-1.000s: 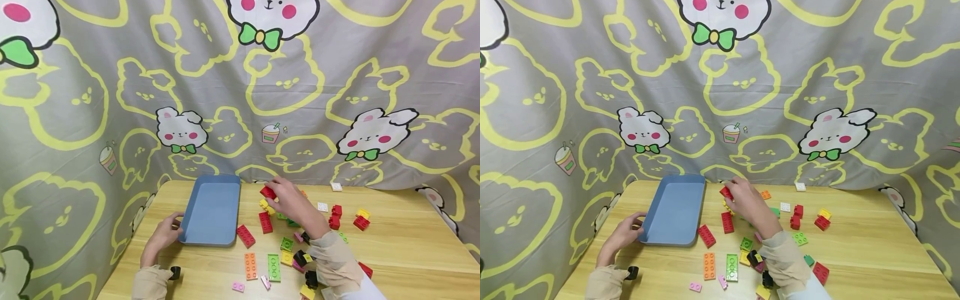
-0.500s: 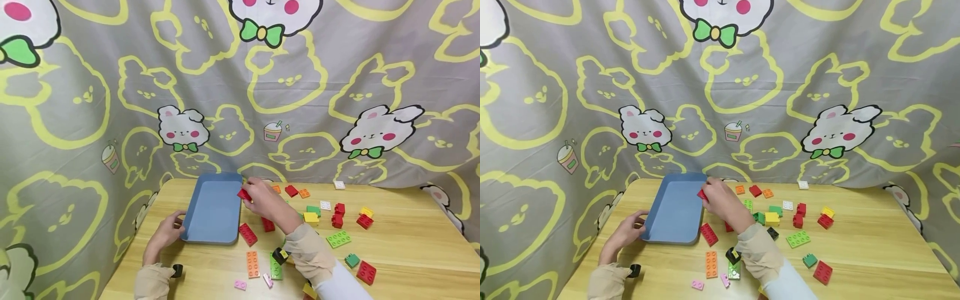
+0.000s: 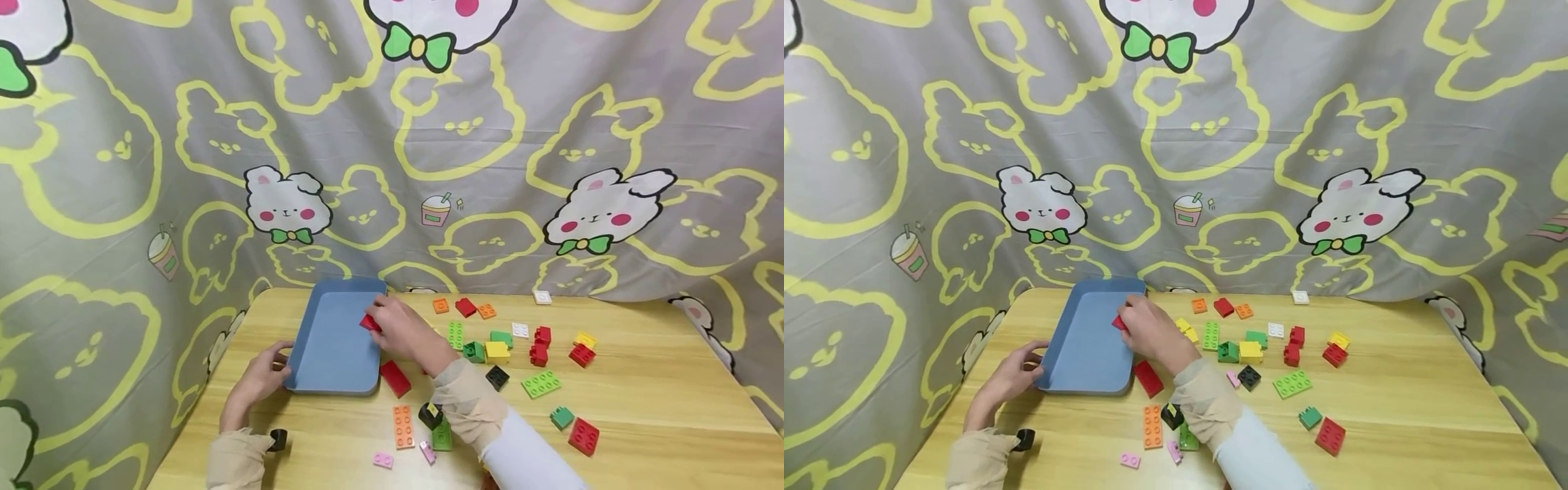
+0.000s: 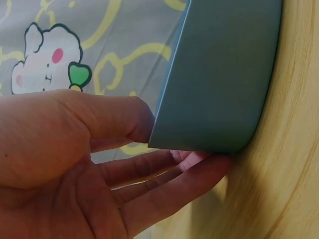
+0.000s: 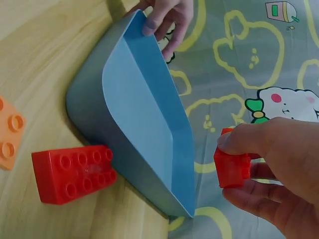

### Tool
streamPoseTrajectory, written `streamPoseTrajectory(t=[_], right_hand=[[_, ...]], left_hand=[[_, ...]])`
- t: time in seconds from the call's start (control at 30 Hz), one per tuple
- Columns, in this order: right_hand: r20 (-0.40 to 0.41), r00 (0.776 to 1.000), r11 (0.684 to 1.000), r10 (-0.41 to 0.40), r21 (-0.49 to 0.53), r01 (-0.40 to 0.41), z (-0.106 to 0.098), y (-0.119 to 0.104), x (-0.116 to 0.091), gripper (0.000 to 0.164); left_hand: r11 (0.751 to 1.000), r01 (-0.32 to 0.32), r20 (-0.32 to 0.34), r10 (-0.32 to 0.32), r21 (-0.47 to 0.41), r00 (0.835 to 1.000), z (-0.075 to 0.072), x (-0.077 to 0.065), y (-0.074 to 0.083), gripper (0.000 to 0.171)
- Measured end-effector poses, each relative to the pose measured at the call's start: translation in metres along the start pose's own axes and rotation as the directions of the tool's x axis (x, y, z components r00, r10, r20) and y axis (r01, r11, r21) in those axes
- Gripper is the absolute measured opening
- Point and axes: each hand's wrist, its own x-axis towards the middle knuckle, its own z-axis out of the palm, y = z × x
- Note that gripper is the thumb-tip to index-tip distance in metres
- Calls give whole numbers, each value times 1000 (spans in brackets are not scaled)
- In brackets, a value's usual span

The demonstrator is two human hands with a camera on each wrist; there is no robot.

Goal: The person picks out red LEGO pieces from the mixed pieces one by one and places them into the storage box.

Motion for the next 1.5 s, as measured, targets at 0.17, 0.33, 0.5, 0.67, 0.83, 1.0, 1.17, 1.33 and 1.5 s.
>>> streamPoseTrajectory(t=[0.17, 0.33, 0.5, 0.67, 0.83, 1.0, 1.17, 1.33, 1.5], right_hand=[[-5, 1000, 999, -27, -23, 27, 4, -8, 9, 22], [31, 999, 999, -14, -46, 15, 9, -16, 18, 16], [65, 998, 998, -1, -63, 5, 17, -27, 24, 18], [87, 996, 997, -26, -76, 33, 27, -36, 28, 18], [97, 994, 994, -41, -93, 50, 38, -41, 28, 18], [129, 991, 995, -42, -89, 54, 49, -45, 26, 15], [158, 986, 996, -44, -70, 55, 55, -49, 24, 13], [194, 981, 998, -25, -49, 35, 57, -51, 23, 15], [207, 978, 1000, 15, -29, -9, 56, -52, 23, 14]], left_hand=[[1000, 6, -2, -6, 12, 1000, -3, -3, 1, 52], [1000, -3, 0, 3, 10, 1000, -5, -2, 1, 51], [1000, -3, 3, 3, -1, 1000, -5, -1, 2, 52], [1000, 9, 1, -9, 1, 1000, -4, -2, 5, 52], [1000, 6, -1, -6, 9, 1000, -3, -2, 6, 51], [1000, 8, 9, -8, -13, 1000, -1, -1, 5, 52], [999, 19, 11, -19, -26, 1000, 0, -2, 3, 52], [999, 23, 6, -23, -27, 1000, 1, -2, 1, 52], [999, 20, 7, -19, -33, 1000, 1, -1, 4, 52]])
